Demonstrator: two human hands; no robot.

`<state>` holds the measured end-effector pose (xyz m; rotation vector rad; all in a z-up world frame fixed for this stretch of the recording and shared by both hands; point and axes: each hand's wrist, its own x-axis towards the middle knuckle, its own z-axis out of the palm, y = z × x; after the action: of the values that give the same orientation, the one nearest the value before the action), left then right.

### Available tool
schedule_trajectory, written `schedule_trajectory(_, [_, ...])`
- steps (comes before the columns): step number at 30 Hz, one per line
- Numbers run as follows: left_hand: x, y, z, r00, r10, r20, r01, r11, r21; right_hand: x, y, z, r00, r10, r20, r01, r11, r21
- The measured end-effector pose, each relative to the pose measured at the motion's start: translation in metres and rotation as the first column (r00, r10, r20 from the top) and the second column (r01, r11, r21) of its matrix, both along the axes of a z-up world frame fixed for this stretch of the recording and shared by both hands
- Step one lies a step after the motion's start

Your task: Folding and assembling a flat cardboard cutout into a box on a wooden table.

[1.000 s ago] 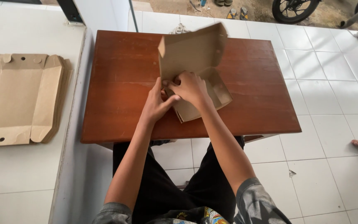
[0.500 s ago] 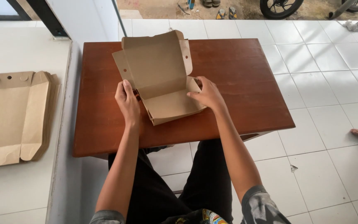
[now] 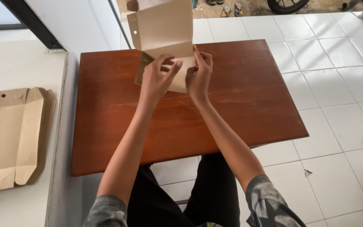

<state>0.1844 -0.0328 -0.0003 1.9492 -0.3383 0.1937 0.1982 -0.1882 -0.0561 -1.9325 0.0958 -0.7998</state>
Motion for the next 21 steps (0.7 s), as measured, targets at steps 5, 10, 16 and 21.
schedule_trajectory(5, [0.036,-0.024,0.007,0.995,-0.090,0.034,0.095,0.970,-0.222,0.000,0.024,-0.015,0.916,0.120,0.384,-0.029,0.972,-0.233])
schedule_trajectory(10, [0.034,-0.015,0.020,0.998,-0.027,0.052,0.036,0.981,-0.189,-0.010,0.029,-0.017,0.903,0.217,0.371,-0.092,0.941,-0.327])
schedule_trajectory(16, [0.049,-0.002,-0.011,0.991,-0.016,0.133,0.043,0.979,-0.199,-0.013,0.032,-0.016,0.936,0.194,0.294,-0.172,0.980,-0.100])
schedule_trajectory(21, [0.049,-0.001,-0.011,0.981,-0.025,0.192,0.071,0.968,-0.240,-0.009,0.023,-0.010,0.962,0.151,0.229,-0.156,0.988,0.002])
